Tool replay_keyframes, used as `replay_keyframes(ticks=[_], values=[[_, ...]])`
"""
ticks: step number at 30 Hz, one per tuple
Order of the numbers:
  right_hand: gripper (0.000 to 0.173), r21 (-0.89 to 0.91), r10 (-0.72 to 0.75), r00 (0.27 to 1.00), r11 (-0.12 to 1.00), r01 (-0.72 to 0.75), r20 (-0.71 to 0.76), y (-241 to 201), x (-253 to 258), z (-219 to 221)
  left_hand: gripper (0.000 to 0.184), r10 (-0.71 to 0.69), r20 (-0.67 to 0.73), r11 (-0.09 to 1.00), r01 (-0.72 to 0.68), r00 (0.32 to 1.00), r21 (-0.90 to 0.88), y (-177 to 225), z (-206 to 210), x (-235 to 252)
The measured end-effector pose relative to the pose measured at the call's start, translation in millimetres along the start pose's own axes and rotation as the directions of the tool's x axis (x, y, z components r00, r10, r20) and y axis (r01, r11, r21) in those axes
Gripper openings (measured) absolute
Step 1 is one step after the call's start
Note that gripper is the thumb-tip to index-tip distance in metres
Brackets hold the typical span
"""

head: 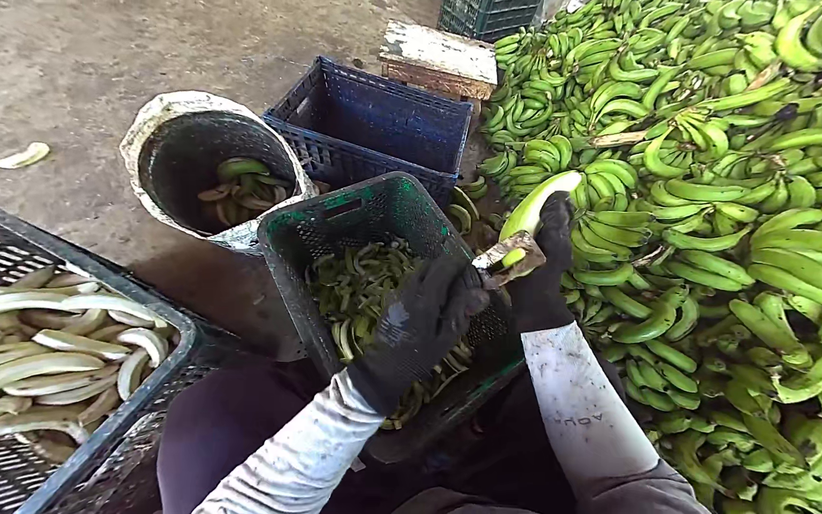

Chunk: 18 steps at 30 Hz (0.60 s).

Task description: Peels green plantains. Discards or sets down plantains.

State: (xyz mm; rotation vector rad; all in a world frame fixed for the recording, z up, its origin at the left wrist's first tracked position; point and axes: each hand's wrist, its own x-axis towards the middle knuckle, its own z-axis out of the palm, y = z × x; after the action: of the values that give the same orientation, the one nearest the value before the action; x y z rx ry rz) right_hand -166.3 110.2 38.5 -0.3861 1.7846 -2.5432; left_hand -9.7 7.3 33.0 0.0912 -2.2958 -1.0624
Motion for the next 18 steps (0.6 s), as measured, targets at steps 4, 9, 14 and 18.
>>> replay_keyframes(ticks=[4, 9, 14, 18], values=[[0.035, 0.130, 0.033, 0.982, 0.990, -0.058, 0.185, -0.1, -0.8, -1.6, 0.047, -0.023, 0.034, 1.000, 0.023, 0.999, 0.013, -6.7, 0.3, 8.0], [0.032, -0.056, 0.411, 0.614, 0.857, -0.512, 0.674, -12.3, -34.6, -2.8, 0.036, -0.211, -0.005, 0.971, 0.210, 0.978, 0.118, -49.6, -25.1, 34.0], [0.043, -0.249, 0.529, 0.567, 0.831, -0.498, 0.631, -15.6, -34.2, -5.2, 0.038, -0.196, 0.000, 0.957, 0.191, 0.981, 0.218, -46.5, -25.3, 30.2], [0.059, -0.448, 0.592, 0.496, 0.806, -0.387, 0.635, -12.3, -32.3, -5.8, 0.042, -0.241, 0.011, 0.939, 0.231, 0.970, 0.253, -62.7, -30.2, 33.6]])
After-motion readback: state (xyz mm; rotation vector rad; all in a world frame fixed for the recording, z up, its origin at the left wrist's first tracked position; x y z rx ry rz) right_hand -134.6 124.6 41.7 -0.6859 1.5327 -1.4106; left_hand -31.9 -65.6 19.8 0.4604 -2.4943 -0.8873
